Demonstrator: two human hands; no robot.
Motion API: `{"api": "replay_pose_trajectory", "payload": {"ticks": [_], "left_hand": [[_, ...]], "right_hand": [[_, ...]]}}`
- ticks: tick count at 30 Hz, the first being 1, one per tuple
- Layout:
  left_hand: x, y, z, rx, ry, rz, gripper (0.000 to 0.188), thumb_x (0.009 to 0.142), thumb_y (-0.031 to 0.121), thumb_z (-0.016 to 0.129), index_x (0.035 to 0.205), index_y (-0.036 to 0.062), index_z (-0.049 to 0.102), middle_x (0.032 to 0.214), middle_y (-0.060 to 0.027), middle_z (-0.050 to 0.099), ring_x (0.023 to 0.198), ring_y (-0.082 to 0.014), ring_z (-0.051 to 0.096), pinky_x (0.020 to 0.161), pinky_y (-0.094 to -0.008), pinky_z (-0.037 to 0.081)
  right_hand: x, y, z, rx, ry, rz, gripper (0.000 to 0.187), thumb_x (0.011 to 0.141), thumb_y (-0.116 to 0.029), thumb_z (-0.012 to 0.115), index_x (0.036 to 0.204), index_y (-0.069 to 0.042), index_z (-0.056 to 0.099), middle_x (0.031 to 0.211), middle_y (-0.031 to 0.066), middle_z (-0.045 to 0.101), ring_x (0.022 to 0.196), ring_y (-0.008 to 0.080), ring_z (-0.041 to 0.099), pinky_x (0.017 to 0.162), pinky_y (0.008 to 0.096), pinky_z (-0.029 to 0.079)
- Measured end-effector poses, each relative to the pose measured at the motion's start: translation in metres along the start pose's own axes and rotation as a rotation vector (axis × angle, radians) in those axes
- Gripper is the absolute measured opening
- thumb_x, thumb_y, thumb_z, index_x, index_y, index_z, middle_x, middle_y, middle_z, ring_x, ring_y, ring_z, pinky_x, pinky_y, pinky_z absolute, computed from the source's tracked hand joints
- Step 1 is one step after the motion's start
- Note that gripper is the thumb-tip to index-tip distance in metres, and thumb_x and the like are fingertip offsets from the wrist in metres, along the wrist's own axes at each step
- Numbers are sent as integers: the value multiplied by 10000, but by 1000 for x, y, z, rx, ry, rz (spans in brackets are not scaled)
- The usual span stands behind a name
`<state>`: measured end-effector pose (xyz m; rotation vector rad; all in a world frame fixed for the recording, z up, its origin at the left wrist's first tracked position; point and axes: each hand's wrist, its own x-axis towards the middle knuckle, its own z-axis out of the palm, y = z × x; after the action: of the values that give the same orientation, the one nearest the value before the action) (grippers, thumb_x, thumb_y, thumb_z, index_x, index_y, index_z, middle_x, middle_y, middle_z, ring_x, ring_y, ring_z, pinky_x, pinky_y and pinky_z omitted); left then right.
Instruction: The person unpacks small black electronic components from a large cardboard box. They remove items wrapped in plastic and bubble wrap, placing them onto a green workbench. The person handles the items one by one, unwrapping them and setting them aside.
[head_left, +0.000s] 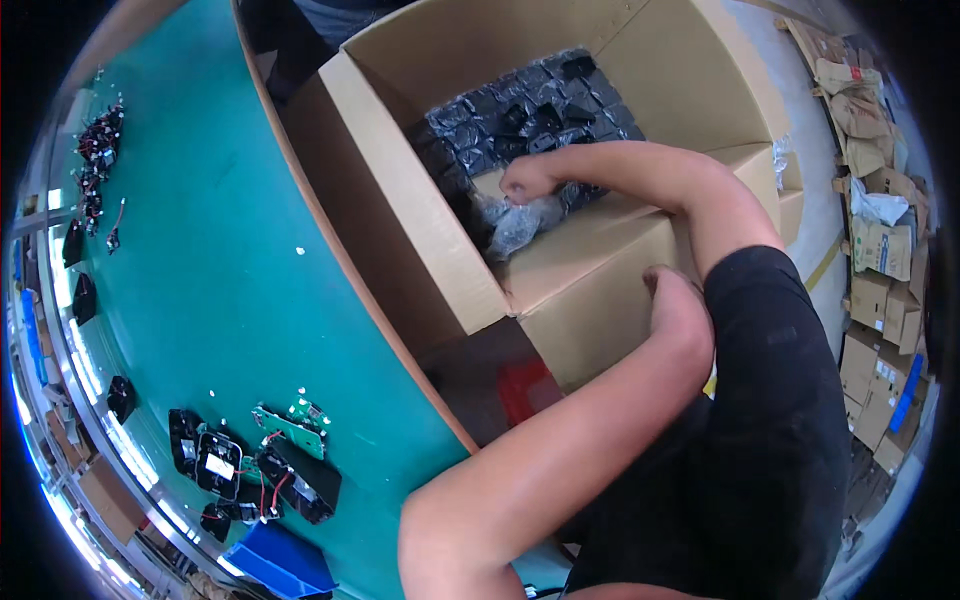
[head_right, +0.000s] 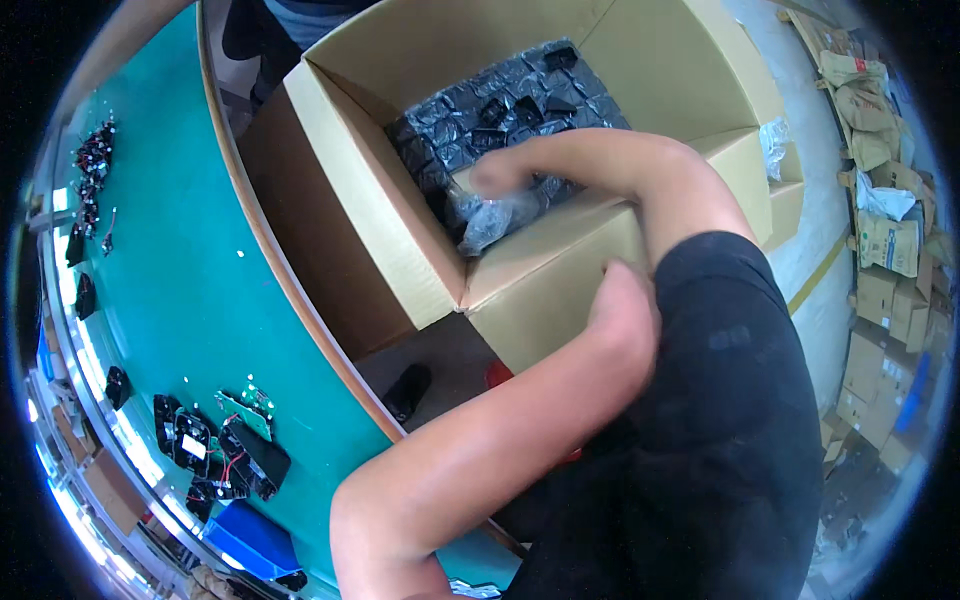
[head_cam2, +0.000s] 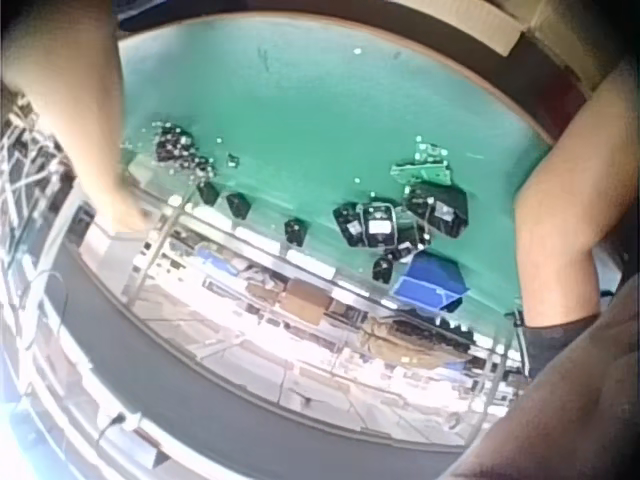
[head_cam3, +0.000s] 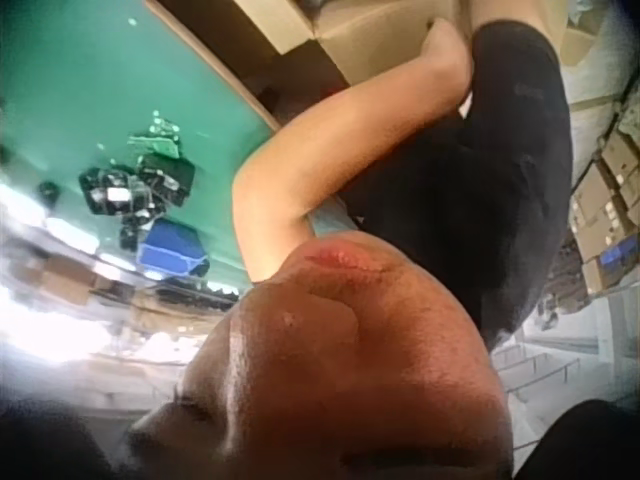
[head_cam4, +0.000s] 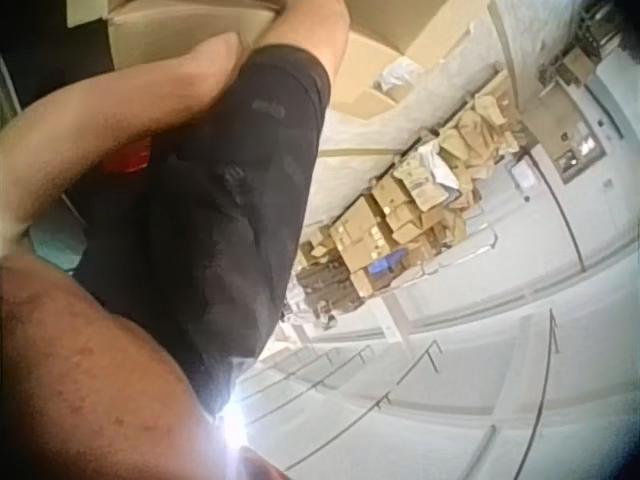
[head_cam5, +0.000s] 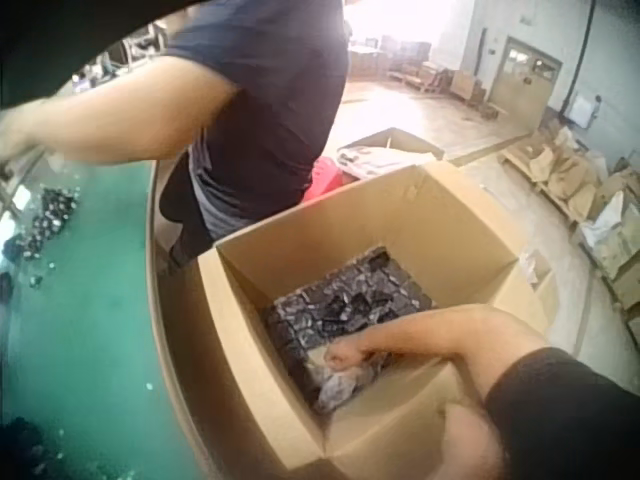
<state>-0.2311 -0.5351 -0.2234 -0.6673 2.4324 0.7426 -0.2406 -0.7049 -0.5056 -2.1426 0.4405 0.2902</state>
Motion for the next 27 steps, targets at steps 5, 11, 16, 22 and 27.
{"api": "replay_pose_trajectory", "payload": {"ticks": [5, 11, 16, 22, 27], "left_hand": [[14, -16, 24, -123, 14, -12, 478, 835, 336, 412, 1242, 85, 421, 1254, -100, 430, 1143, -221, 407, 921, -407, 320], [16, -12, 38, -536, 207, -45, 515, 867, 399, 289, 1260, 78, 378, 1281, -100, 397, 1177, -247, 363, 974, -365, 282], [6, -8, 42, -2274, 413, -46, 516, 888, 418, 255, 1251, 71, 372, 1260, -109, 411, 1150, -247, 388, 972, -349, 304], [-25, -24, -7, -3371, 88, -202, 521, 908, 437, 228, 1240, 60, 367, 1227, -122, 432, 1112, -249, 421, 961, -338, 339], [-43, -35, -19, -3450, -62, -258, 491, 914, 418, 245, 1217, 57, 386, 1169, -127, 474, 1060, -250, 461, 928, -344, 372]], "right_hand": [[55, 29, 17, 5, 197, 357, 254, 714, -264, 538, 753, -18, 588, 783, 187, 594, 751, 316, 578, 671, 394, 443], [88, 51, 55, 59, 301, 662, 412, 800, -358, 456, 860, 18, 613, 923, 229, 586, 892, 355, 560, 800, 418, 431], [91, 33, 29, 19, 373, 514, 344, 788, -314, 468, 817, -11, 629, 893, 211, 596, 856, 357, 567, 782, 421, 440], [91, 61, 61, 119, 319, 829, 291, 793, -267, 465, 836, -25, 621, 883, 227, 585, 811, 373, 575, 741, 426, 457], [97, 30, 41, -67, 331, 549, 283, 794, -281, 459, 849, -38, 594, 889, 193, 596, 828, 377, 572, 727, 433, 463]]}}
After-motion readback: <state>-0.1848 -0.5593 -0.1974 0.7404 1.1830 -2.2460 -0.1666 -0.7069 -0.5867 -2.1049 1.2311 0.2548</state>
